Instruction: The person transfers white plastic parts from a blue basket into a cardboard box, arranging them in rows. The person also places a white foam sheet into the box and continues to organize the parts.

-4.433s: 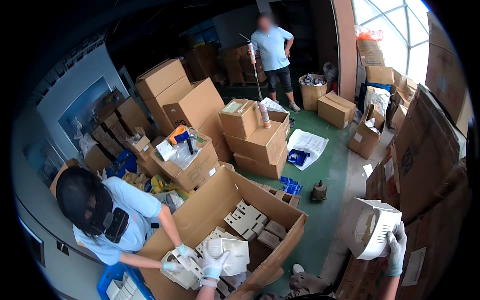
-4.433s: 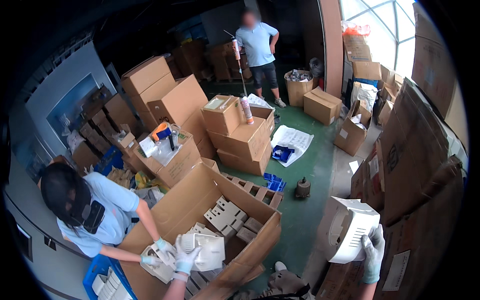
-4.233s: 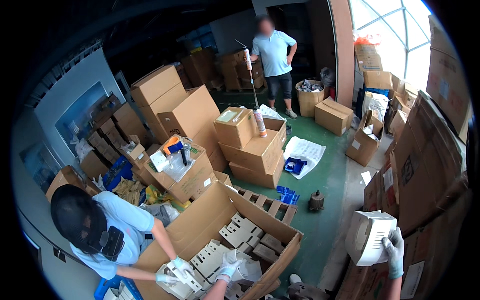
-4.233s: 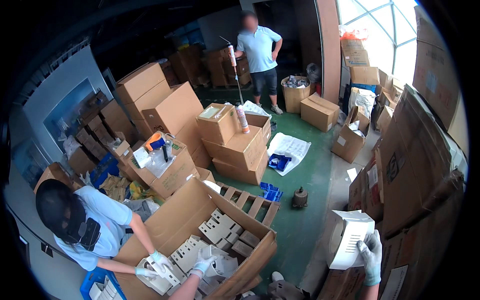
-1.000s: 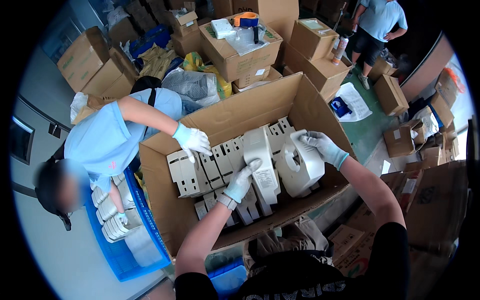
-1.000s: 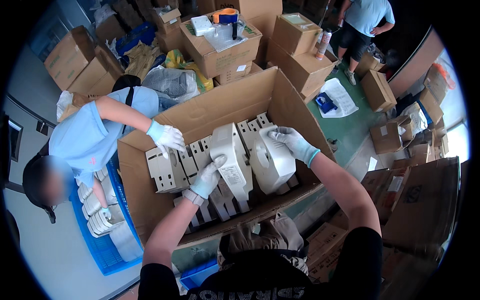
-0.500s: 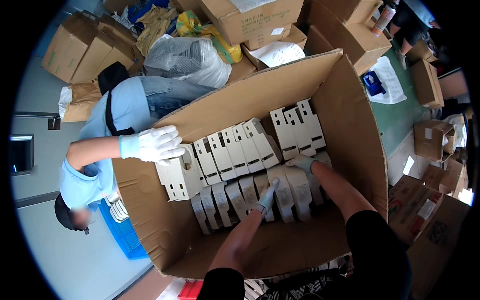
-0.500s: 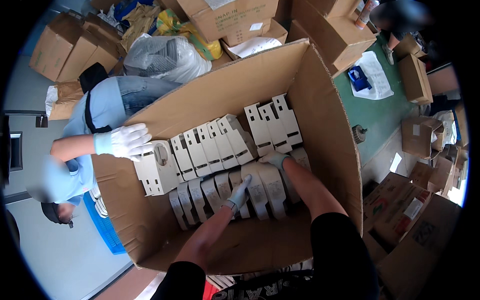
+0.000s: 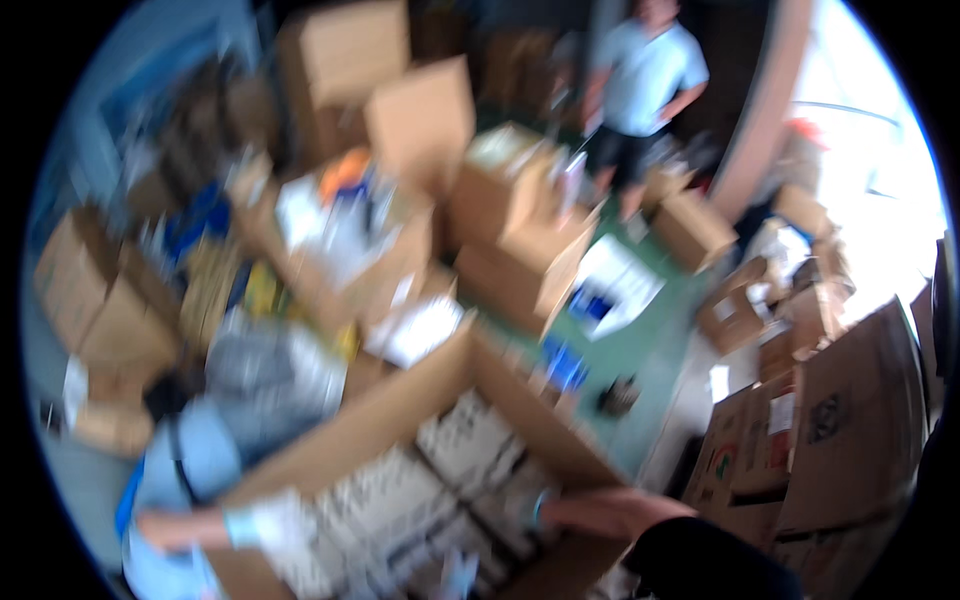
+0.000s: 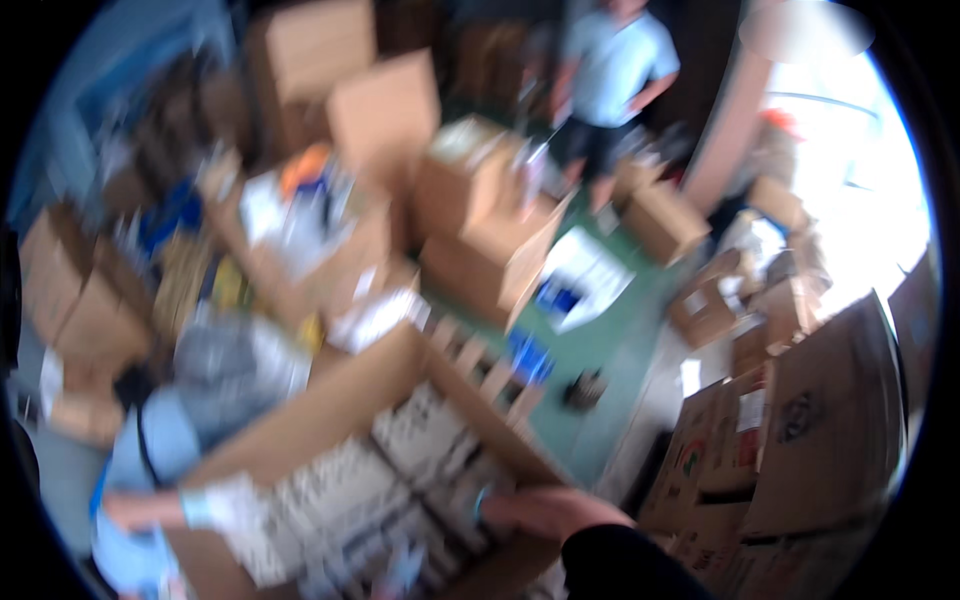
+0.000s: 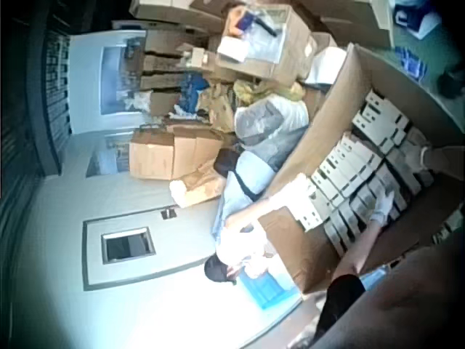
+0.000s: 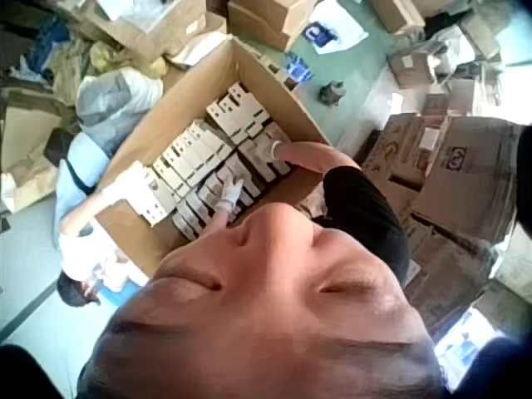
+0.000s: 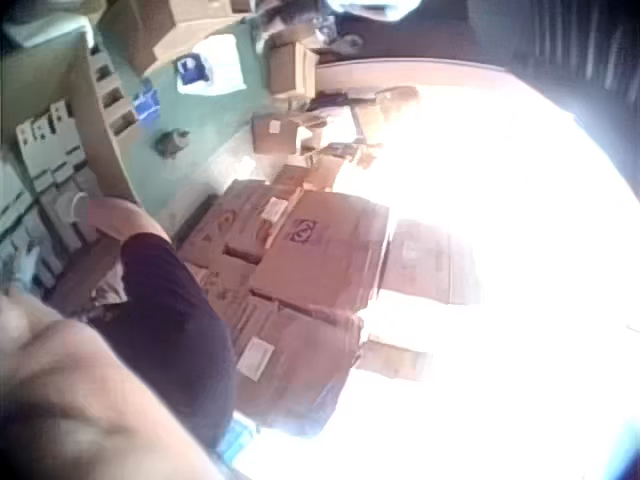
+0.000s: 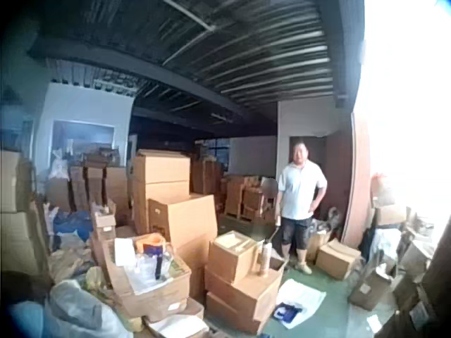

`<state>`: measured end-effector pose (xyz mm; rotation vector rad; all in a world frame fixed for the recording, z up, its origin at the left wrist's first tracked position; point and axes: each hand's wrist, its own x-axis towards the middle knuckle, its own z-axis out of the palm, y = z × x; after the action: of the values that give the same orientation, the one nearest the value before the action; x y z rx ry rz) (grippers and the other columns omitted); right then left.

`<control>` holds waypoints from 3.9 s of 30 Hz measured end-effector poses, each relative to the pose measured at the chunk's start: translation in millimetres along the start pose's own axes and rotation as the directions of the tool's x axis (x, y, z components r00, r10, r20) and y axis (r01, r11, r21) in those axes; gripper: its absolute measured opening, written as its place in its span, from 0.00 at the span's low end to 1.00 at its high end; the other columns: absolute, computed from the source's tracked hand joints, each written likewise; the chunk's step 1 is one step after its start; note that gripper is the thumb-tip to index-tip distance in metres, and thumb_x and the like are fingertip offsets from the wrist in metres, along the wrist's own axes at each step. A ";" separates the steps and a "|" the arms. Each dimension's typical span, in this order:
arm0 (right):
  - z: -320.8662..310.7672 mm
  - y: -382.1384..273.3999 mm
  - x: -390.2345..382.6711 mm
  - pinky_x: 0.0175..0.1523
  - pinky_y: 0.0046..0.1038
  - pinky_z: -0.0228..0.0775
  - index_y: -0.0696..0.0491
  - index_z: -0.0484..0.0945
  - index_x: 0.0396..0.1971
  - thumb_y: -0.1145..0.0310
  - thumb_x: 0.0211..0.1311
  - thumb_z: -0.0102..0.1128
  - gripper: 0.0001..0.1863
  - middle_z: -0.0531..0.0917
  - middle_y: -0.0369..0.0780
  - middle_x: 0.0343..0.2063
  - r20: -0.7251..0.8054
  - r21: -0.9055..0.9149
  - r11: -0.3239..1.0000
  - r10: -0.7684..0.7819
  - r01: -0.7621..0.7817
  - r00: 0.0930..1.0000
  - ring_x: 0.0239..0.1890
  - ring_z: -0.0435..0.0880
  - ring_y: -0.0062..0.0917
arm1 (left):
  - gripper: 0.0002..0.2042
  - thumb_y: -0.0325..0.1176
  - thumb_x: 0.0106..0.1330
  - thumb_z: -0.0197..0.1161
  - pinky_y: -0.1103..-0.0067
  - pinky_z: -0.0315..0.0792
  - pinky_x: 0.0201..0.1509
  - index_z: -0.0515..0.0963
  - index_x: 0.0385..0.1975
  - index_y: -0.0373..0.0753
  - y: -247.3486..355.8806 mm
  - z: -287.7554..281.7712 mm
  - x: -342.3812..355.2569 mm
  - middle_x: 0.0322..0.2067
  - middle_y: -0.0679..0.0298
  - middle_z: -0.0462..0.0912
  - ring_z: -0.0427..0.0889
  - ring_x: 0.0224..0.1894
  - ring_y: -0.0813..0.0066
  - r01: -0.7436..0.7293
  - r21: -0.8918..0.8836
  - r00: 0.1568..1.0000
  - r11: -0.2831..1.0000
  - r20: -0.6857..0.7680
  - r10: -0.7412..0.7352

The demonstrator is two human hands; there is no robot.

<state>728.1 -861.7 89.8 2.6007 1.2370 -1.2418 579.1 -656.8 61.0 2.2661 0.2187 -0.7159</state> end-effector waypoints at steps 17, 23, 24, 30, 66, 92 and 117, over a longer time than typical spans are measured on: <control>-108.2 -236.9 -189.8 0.48 0.37 0.69 0.49 0.68 0.53 0.49 0.60 0.48 0.25 0.76 0.46 0.45 -0.345 0.211 0.914 -0.262 0.346 0.902 0.45 0.75 0.41 | 0.24 0.35 0.57 0.63 0.68 0.68 0.53 0.67 0.53 0.35 -30.0 -169.3 -310.6 0.52 0.58 0.70 0.70 0.52 0.64 -0.303 0.089 0.786 0.949 -0.540 0.302; -119.1 -306.0 -173.8 0.50 0.34 0.67 0.50 0.72 0.47 0.55 0.58 0.52 0.20 0.77 0.43 0.45 -0.296 0.103 0.860 -0.454 0.501 0.840 0.47 0.75 0.38 | 0.13 0.31 0.61 0.57 0.75 0.73 0.43 0.73 0.43 0.32 -6.1 -143.2 -406.6 0.37 0.54 0.78 0.80 0.40 0.63 -0.234 -0.519 0.451 0.822 -0.807 -0.381; -122.6 -324.4 -176.0 0.50 0.34 0.68 0.50 0.72 0.47 0.56 0.57 0.53 0.20 0.76 0.43 0.45 -0.278 0.114 0.859 -0.455 0.499 0.846 0.47 0.75 0.38 | 0.12 0.30 0.61 0.57 0.76 0.73 0.43 0.73 0.43 0.33 -16.4 -137.3 -437.2 0.37 0.54 0.78 0.80 0.40 0.65 -0.174 -0.544 0.407 0.821 -0.799 -0.442; -149.8 -441.1 -181.3 0.51 0.34 0.67 0.52 0.74 0.45 0.63 0.55 0.55 0.17 0.76 0.43 0.45 -0.290 0.000 0.708 -0.676 0.706 0.678 0.47 0.75 0.37 | 0.18 0.31 0.60 0.59 0.76 0.73 0.45 0.68 0.49 0.33 -122.5 -92.1 -530.5 0.41 0.55 0.78 0.79 0.42 0.68 -0.205 -0.677 0.071 0.707 -0.731 -0.679; 14.1 -972.2 444.2 0.46 0.25 0.69 0.61 0.67 0.49 0.64 0.47 0.64 0.29 0.80 0.43 0.39 -0.137 0.803 0.355 -0.671 0.478 0.729 0.41 0.77 0.25 | 0.40 0.27 0.42 0.68 0.68 0.60 0.60 0.51 0.56 0.34 -734.4 -374.8 -511.2 0.54 0.54 0.60 0.62 0.57 0.64 -0.505 -0.514 0.364 0.694 -0.855 -0.369; -147.1 -137.7 -182.5 0.53 0.25 0.67 0.55 0.62 0.56 0.72 0.48 0.67 0.34 0.76 0.37 0.46 -0.599 0.779 0.130 -0.132 0.613 0.790 0.48 0.73 0.17 | 0.46 0.28 0.52 0.65 0.70 0.64 0.57 0.35 0.63 0.31 156.3 -166.5 -165.6 0.57 0.48 0.56 0.65 0.55 0.61 -0.703 -0.495 0.704 0.510 -0.587 0.400; -105.4 7.9 -132.6 0.53 0.37 0.64 0.54 0.70 0.46 0.63 0.58 0.47 0.18 0.77 0.49 0.41 -0.400 0.391 0.868 0.460 -0.306 0.793 0.46 0.75 0.42 | 0.56 0.62 0.49 0.60 0.75 0.62 0.58 0.32 0.64 0.33 129.6 37.0 27.9 0.58 0.46 0.61 0.65 0.58 0.55 0.191 -0.815 0.940 0.546 0.312 0.137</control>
<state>752.5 -920.2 247.1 3.3042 0.4771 -0.7789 632.6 -776.7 102.5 1.1724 0.3420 -0.7827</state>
